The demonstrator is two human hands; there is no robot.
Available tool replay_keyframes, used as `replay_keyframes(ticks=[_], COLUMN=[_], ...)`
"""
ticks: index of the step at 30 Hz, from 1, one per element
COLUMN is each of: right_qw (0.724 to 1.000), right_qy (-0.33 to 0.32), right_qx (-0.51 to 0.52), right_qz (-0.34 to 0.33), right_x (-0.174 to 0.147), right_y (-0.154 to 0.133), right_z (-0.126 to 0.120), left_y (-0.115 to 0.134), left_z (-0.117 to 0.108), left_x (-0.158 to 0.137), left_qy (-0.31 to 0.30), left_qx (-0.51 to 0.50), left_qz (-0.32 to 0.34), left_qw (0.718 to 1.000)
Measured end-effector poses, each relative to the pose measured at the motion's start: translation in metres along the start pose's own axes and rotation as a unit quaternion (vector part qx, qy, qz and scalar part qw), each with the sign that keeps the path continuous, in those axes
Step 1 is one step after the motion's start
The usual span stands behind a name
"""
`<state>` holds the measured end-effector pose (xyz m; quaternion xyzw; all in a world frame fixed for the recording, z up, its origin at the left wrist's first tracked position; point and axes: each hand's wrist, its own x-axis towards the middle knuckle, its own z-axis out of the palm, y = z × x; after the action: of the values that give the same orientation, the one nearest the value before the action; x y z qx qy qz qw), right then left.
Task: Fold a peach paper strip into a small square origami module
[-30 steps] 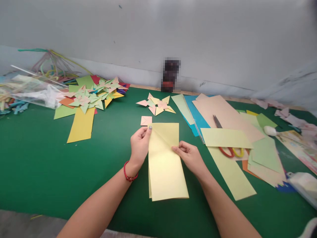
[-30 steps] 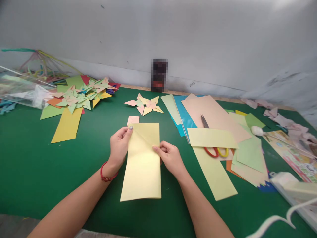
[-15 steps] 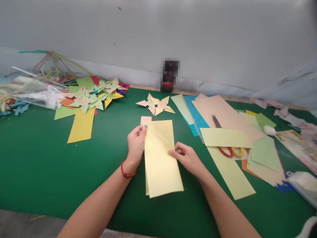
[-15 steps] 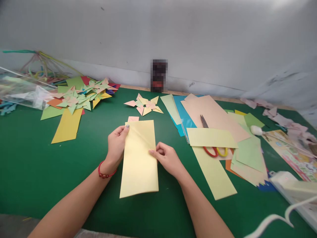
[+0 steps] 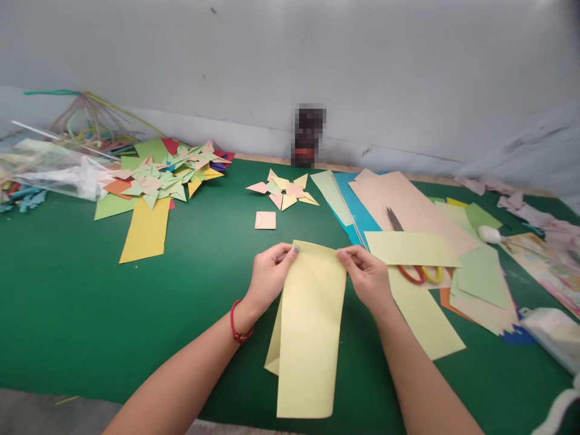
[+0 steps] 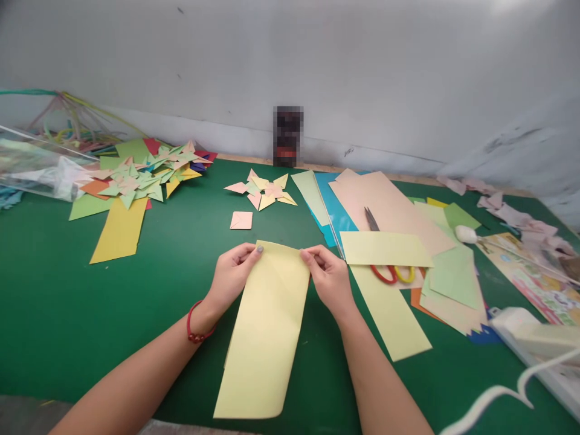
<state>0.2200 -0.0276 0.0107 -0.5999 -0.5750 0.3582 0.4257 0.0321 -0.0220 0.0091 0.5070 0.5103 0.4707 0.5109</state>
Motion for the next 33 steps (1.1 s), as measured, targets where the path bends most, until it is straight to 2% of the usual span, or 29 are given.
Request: replay_keyframes(ticks=[4,9,14,20,23,26,31,33], right_qw=[1.000,0.999,0.994,0.989,0.980,0.975,0.981,0.975], right_qy=[-0.007,-0.015,0.018,0.044,-0.018,-0.103,-0.113,-0.155], right_qx=[-0.007,0.039,0.089,0.122,0.179,0.174,0.137,0.139], right_qz=[0.000,0.024,0.066,0.066,0.083,0.089,0.071,0.073], right_x=[0.001,0.001,0.002,0.002,0.000,-0.002,-0.005,-0.006], right_y=[0.000,-0.006,-0.006,0.000,0.001,-0.001,-0.001,-0.002], right_z=[-0.002,-0.002,0.001,0.007,0.009,0.012,0.015,0.015], left_y=[0.000,0.001,0.003,0.002,0.000,-0.002,-0.002,0.000], left_z=[-0.002,-0.001,0.000,0.000,-0.002,-0.005,-0.007,-0.009], left_x=[0.002,0.001,0.000,0.000,0.003,0.005,0.007,0.008], left_qy=[0.001,0.003,0.011,0.023,0.030,0.040,0.062,0.077], left_qx=[0.023,0.028,0.018,0.000,-0.019,-0.048,-0.061,-0.066], left_qz=[0.011,0.023,0.026,0.022,0.008,-0.002,0.002,0.005], left_qw=[1.000,0.999,0.999,1.000,0.999,0.998,0.996,0.995])
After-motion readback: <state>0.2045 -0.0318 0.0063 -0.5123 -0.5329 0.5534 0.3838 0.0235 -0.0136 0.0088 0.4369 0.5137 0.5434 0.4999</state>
